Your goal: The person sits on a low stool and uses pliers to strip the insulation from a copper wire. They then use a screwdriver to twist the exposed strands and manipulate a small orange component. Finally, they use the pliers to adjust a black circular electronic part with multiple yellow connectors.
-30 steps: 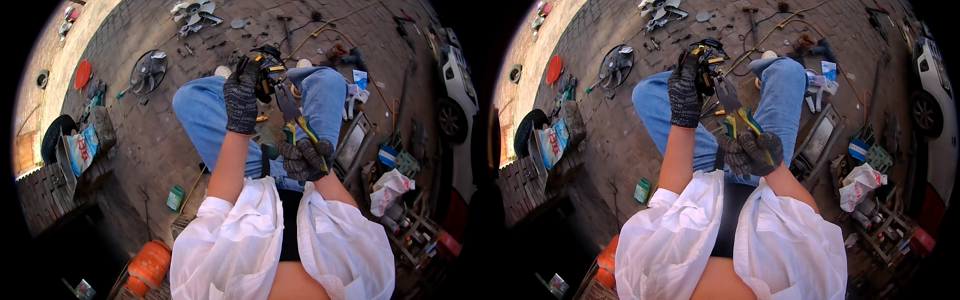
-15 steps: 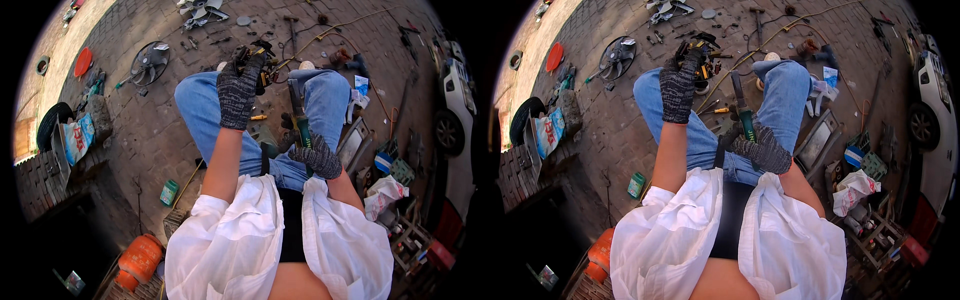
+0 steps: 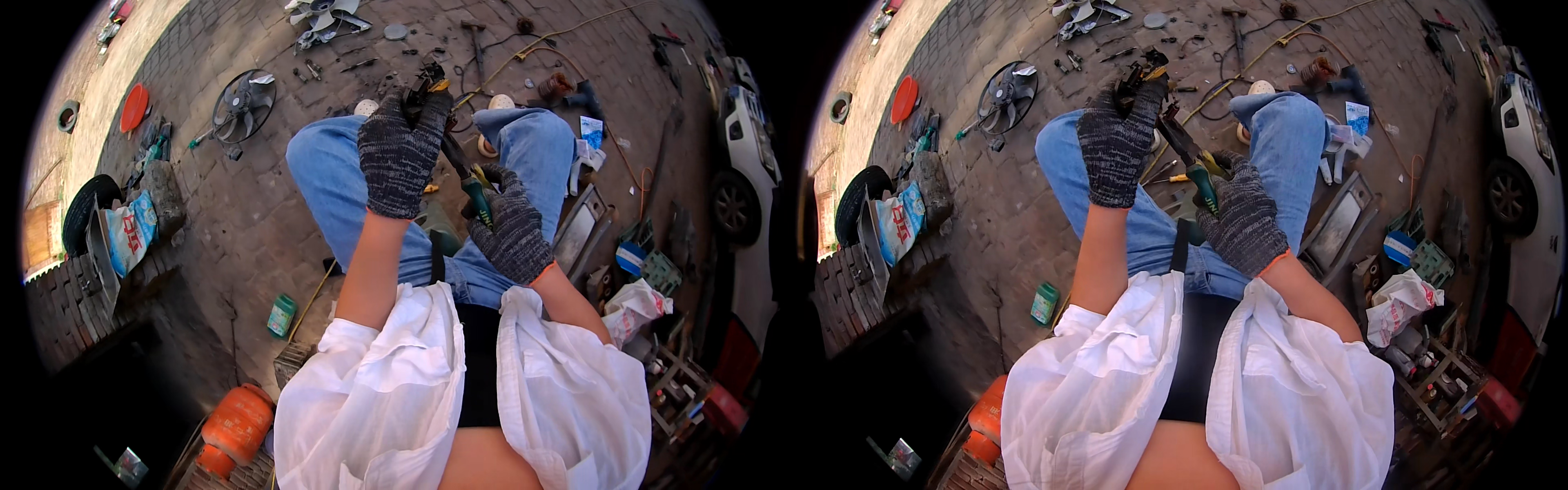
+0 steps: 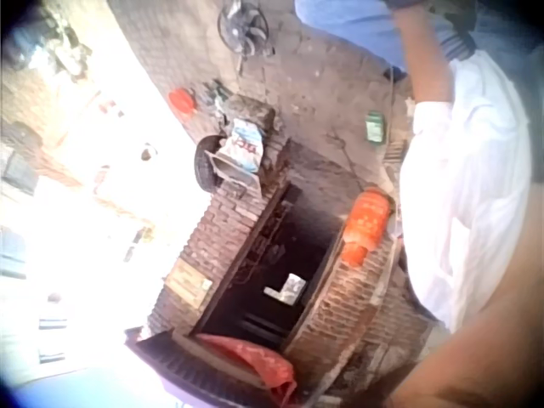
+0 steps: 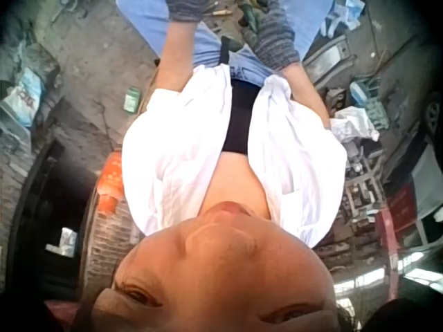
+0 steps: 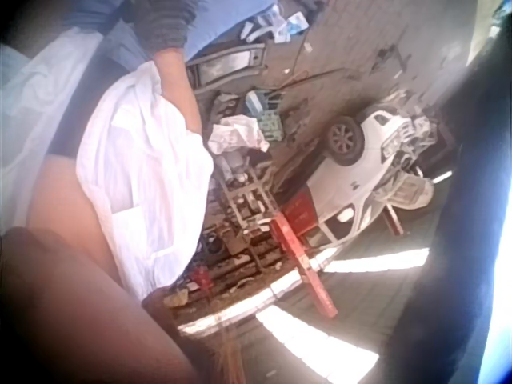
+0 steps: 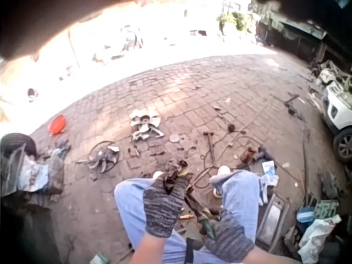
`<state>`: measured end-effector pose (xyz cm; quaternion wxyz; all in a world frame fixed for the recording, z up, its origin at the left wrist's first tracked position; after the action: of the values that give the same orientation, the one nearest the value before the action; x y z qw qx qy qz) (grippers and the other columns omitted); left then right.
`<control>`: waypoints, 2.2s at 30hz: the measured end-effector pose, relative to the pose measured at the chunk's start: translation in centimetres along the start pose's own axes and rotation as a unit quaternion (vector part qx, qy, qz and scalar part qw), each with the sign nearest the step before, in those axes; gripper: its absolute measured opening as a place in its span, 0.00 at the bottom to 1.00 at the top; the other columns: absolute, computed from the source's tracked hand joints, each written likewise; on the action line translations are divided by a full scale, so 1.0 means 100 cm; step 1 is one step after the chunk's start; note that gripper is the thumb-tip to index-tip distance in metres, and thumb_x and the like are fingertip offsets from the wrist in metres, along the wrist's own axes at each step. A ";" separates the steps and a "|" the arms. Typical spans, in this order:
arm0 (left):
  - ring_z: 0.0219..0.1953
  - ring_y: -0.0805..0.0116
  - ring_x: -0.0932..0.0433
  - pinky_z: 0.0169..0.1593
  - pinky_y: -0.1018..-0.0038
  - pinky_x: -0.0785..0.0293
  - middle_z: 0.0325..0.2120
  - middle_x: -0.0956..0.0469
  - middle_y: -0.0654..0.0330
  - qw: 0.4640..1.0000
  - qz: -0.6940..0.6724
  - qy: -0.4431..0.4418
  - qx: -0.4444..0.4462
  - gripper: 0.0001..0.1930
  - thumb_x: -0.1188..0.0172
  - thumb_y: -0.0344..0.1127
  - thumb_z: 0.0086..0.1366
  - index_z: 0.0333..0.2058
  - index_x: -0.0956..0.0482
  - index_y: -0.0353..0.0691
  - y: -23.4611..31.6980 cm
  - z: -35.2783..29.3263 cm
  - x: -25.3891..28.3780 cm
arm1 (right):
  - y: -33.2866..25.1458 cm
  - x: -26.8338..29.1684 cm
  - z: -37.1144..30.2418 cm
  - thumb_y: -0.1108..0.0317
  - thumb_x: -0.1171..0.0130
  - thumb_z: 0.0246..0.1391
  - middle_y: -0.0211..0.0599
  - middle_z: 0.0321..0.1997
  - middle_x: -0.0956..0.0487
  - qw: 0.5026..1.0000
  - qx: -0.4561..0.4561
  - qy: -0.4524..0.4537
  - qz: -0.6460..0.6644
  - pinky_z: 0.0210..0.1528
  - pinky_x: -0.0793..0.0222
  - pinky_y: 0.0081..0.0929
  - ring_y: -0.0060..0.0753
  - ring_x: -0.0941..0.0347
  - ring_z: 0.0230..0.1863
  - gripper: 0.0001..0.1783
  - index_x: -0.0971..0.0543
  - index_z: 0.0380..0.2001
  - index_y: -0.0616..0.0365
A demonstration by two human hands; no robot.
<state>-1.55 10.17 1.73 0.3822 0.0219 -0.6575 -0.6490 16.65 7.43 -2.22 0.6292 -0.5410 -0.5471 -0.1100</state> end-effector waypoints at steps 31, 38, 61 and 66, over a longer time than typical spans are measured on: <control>0.27 0.60 0.20 0.32 0.69 0.28 0.22 0.20 0.51 0.999 0.027 0.027 -0.003 0.19 0.36 0.46 0.56 0.32 0.21 0.33 -0.020 0.002 -0.001 | 0.001 -0.015 0.009 0.52 0.39 0.45 0.61 0.52 0.34 0.999 0.003 -0.045 0.030 0.55 0.37 0.37 0.52 0.32 0.51 0.27 0.24 0.38 0.66; 0.40 0.69 0.23 0.42 0.74 0.27 0.39 0.23 0.56 0.966 -0.255 -0.046 0.005 0.25 0.33 0.37 0.53 0.47 0.28 0.32 -0.023 -0.002 -0.017 | 0.006 -0.027 0.004 0.51 0.41 0.47 0.63 0.44 0.29 0.985 -0.054 -0.102 0.127 0.51 0.35 0.40 0.53 0.29 0.46 0.24 0.24 0.34 0.65; 0.39 0.69 0.26 0.45 0.74 0.30 0.38 0.24 0.55 0.971 -0.184 -0.153 0.016 0.20 0.39 0.37 0.61 0.47 0.30 0.33 -0.043 -0.009 -0.041 | 0.015 -0.032 -0.002 0.49 0.45 0.48 0.66 0.51 0.33 0.994 -0.096 -0.027 0.038 0.49 0.32 0.41 0.50 0.28 0.47 0.29 0.24 0.42 0.67; 0.33 0.75 0.26 0.38 0.78 0.29 0.32 0.21 0.59 0.966 -0.253 -0.039 0.025 0.12 0.39 0.33 0.60 0.40 0.25 0.33 -0.034 -0.031 -0.046 | -0.004 -0.023 -0.005 0.47 0.42 0.46 0.67 0.42 0.29 0.993 -0.069 0.059 0.081 0.51 0.35 0.45 0.57 0.29 0.45 0.27 0.23 0.30 0.67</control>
<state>1.75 9.49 -3.88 0.1792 0.1719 -0.6612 -0.7079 15.79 5.84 -3.73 0.6282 -0.6181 -0.4550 -0.1281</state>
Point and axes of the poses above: each hand's wrist, its own z-axis towards the middle knuckle, its own x-axis out of the back of the hand, y = z × x, the point moved 8 cm from there along z, towards the middle knuckle
